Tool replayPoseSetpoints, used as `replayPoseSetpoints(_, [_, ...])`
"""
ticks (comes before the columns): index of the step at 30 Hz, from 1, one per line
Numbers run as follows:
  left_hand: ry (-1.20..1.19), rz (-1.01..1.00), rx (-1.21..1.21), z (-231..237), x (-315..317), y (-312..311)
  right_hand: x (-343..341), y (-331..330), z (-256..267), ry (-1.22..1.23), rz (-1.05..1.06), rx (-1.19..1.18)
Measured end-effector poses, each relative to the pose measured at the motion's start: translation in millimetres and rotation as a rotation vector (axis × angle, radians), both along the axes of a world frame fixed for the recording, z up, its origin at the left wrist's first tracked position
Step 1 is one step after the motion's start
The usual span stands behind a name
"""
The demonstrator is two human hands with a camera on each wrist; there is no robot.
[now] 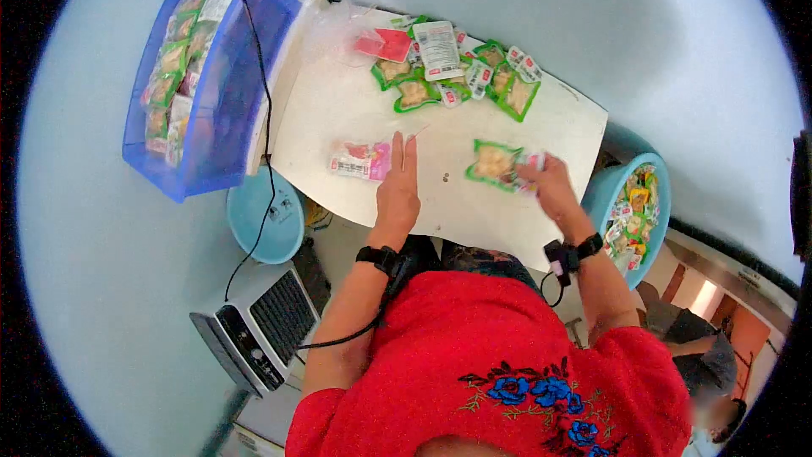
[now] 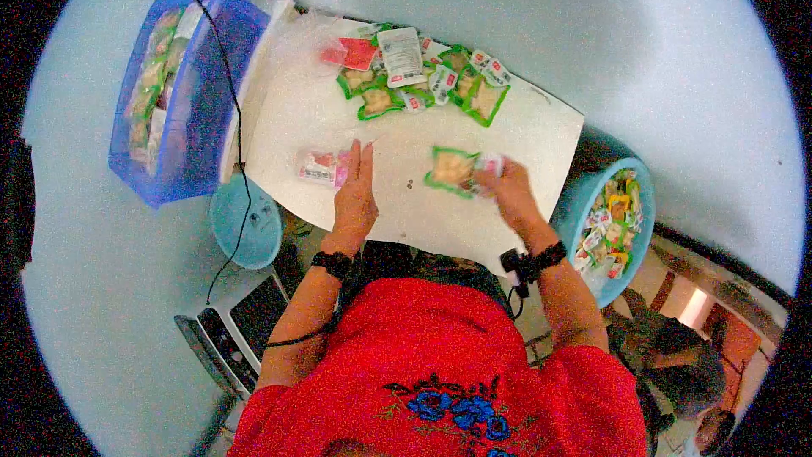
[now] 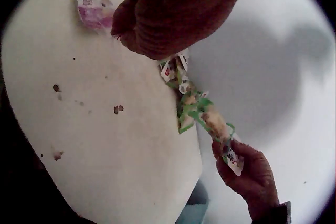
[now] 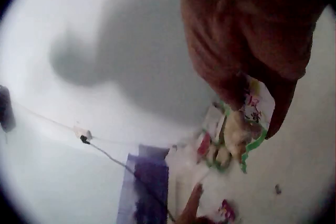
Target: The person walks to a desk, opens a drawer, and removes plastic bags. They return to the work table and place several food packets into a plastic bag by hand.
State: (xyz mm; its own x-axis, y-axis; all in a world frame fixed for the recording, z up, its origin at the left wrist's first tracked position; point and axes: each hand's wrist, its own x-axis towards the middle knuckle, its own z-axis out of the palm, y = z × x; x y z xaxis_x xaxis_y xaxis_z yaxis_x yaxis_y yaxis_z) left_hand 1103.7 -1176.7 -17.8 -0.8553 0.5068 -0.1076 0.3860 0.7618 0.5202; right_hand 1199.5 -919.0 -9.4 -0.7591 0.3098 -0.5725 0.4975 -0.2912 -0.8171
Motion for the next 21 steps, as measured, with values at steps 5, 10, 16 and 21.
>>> replayPoseSetpoints(5, [-0.017, -0.003, 0.0, 3, -1, -1, -21, -69, -18, 0.007, 0.098, -0.276])
replayPoseSetpoints(10, [-0.015, -0.017, -0.032, 2, 1, -5, -49, -99, -23, 0.033, 0.012, -0.5])
replayPoseSetpoints(16, [0.018, 0.006, 0.037, -2, 0, -8, -79, -129, -40, 0.075, 0.091, -0.673])
replayPoseSetpoints(21, [-0.006, 0.005, 0.038, 2, -1, -13, -106, -152, -40, -0.041, 0.1, -0.74])
